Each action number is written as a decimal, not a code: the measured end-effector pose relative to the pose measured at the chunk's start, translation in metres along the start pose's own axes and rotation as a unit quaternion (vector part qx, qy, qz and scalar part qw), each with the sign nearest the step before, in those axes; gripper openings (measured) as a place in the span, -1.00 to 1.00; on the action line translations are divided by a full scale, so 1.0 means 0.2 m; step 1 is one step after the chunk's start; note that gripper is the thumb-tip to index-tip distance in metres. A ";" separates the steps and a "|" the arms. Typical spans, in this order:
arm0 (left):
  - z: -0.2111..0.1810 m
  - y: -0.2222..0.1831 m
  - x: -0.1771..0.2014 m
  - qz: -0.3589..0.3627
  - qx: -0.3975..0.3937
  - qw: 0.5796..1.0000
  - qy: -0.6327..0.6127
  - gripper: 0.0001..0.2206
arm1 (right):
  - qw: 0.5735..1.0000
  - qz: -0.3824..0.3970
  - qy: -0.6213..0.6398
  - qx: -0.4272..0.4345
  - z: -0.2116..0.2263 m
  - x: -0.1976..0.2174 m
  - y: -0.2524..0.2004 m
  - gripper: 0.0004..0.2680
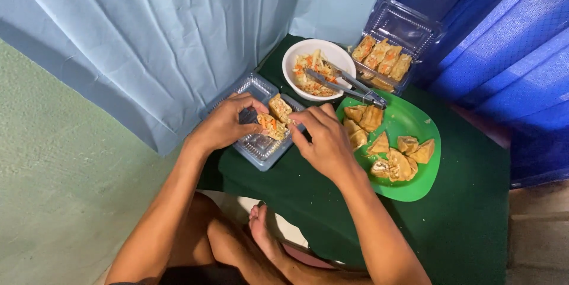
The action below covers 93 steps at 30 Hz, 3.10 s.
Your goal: Stuffing fried tofu pieces with a shredded vegetable mixture using metal tongs
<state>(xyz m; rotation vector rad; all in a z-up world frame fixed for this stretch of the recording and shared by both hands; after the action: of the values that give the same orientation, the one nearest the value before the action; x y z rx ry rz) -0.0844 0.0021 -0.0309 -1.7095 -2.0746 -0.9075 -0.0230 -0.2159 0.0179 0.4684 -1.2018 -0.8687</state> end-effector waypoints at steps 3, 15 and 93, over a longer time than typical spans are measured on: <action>0.05 0.00 -0.01 -0.002 0.025 1.000 0.009 -0.58 | 0.999 0.033 0.012 -0.012 0.01 -0.02 -0.01 -0.90; 0.00 0.03 -0.01 -0.020 0.002 1.000 -0.001 -0.56 | 0.995 0.096 0.005 -0.039 -0.02 -0.07 -0.02 -0.89; -0.64 0.13 -0.72 -0.161 -0.155 0.968 -0.114 -0.69 | 0.985 -0.094 0.017 -0.143 -0.37 0.51 -0.35 -0.88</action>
<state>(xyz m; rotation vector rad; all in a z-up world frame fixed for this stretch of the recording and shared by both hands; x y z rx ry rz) -0.0443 -0.1870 -0.0125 -1.7214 -2.5283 -1.2400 0.0334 -0.3480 0.0055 0.3644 -0.9909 -1.1713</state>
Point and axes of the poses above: each hand's wrist, its own y-axis towards the middle knuckle, its own x-axis out of the back of the hand, z = x × y, the point moved 4 cm from there along y, towards the middle knuckle, and after that the axes turned 2 degrees about y, right-handed, at the moved point
